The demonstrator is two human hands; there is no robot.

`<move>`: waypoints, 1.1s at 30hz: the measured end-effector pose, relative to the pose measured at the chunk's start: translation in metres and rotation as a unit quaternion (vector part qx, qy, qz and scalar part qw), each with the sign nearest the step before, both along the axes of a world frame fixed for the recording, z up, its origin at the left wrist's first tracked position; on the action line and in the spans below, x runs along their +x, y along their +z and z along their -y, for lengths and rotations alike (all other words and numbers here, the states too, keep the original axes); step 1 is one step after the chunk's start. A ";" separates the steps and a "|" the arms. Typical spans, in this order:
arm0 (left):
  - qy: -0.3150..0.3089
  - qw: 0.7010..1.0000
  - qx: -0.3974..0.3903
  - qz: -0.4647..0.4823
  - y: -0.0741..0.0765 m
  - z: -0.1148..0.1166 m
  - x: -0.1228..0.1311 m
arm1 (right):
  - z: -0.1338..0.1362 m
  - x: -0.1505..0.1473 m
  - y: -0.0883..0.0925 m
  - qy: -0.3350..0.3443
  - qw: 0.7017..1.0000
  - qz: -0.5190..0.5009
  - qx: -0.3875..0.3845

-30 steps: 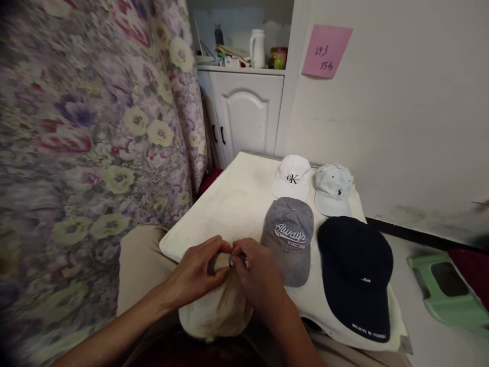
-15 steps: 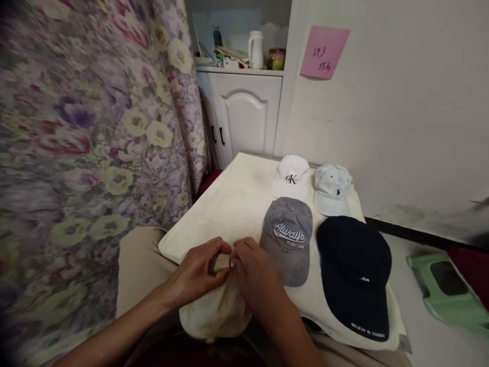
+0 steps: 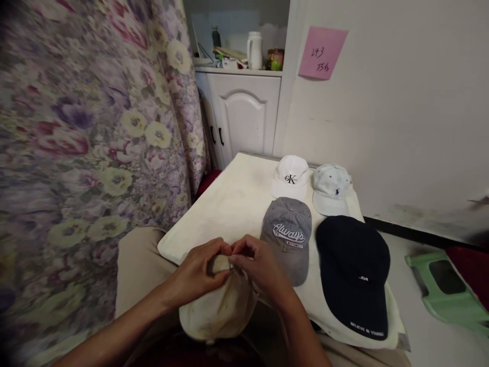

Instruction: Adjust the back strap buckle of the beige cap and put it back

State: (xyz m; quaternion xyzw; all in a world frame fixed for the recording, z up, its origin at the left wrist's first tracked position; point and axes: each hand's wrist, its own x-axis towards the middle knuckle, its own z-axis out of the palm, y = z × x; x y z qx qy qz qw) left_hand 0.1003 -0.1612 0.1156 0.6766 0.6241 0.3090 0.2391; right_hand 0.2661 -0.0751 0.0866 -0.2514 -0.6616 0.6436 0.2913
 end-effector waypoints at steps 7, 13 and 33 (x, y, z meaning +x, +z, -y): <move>-0.001 0.999 -0.005 0.041 0.007 -0.001 -0.002 | 0.000 0.000 -0.012 0.027 0.990 -0.079 -0.117; -0.013 1.000 -0.009 0.026 0.006 0.002 0.000 | 0.007 -0.005 -0.017 0.040 0.974 -0.108 -0.196; -0.023 0.992 -0.081 0.092 0.001 -0.001 -0.021 | 0.014 -0.010 -0.013 -0.019 0.995 -0.050 -0.086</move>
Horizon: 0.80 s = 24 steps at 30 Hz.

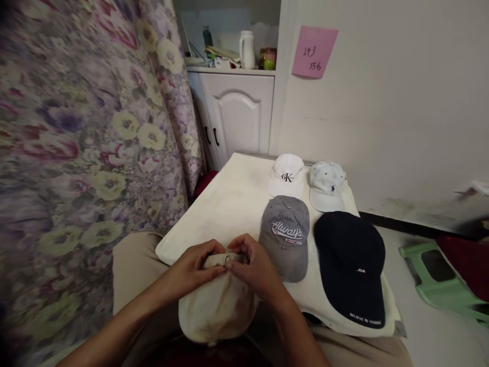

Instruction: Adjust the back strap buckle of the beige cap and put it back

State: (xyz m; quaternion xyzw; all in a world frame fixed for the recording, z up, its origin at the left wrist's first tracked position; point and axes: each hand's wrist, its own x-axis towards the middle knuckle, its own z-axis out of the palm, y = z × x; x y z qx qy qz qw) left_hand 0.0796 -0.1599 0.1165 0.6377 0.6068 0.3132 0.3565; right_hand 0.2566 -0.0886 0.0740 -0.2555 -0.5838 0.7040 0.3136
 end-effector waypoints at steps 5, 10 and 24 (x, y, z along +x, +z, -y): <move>-0.021 0.986 -0.081 0.143 0.002 0.004 -0.011 | -0.001 0.001 0.004 0.034 0.999 0.001 -0.021; 0.048 0.941 -0.135 0.306 -0.003 0.007 -0.013 | 0.002 -0.005 0.004 0.026 0.997 -0.040 -0.056; 0.004 0.948 -0.132 0.288 -0.013 0.005 -0.031 | 0.003 -0.020 0.001 0.033 0.997 -0.027 -0.066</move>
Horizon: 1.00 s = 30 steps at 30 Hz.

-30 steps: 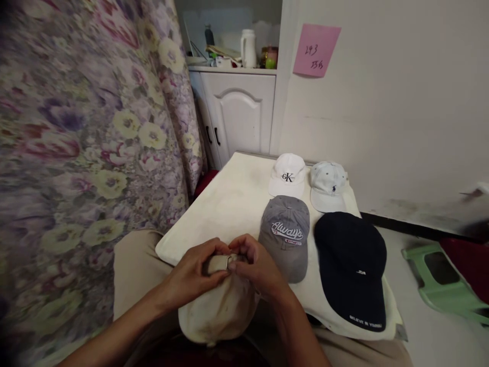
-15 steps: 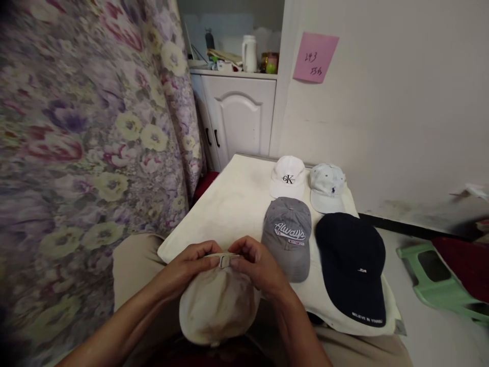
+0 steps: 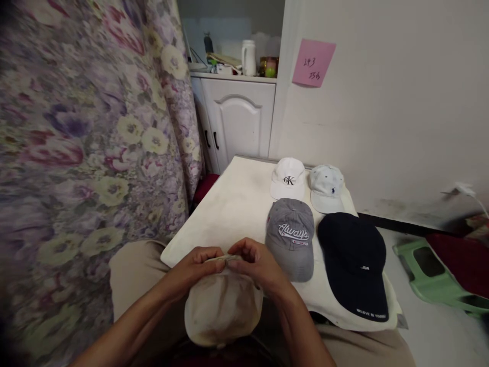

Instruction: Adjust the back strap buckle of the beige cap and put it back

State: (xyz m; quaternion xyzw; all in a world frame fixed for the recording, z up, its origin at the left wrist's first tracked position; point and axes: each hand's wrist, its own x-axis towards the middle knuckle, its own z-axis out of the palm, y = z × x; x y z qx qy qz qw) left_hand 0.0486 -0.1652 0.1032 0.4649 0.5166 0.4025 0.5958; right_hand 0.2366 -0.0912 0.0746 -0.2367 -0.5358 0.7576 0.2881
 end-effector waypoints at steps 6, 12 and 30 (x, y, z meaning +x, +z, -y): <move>0.026 0.989 -0.050 0.135 0.002 0.002 -0.011 | -0.008 0.006 -0.012 0.074 0.994 -0.031 -0.079; -0.017 0.984 -0.072 0.161 0.008 -0.004 -0.024 | -0.016 0.007 -0.002 0.066 0.988 -0.073 -0.117; -0.006 0.927 -0.019 0.375 0.020 -0.031 -0.051 | -0.018 0.005 -0.011 0.064 0.964 -0.186 -0.176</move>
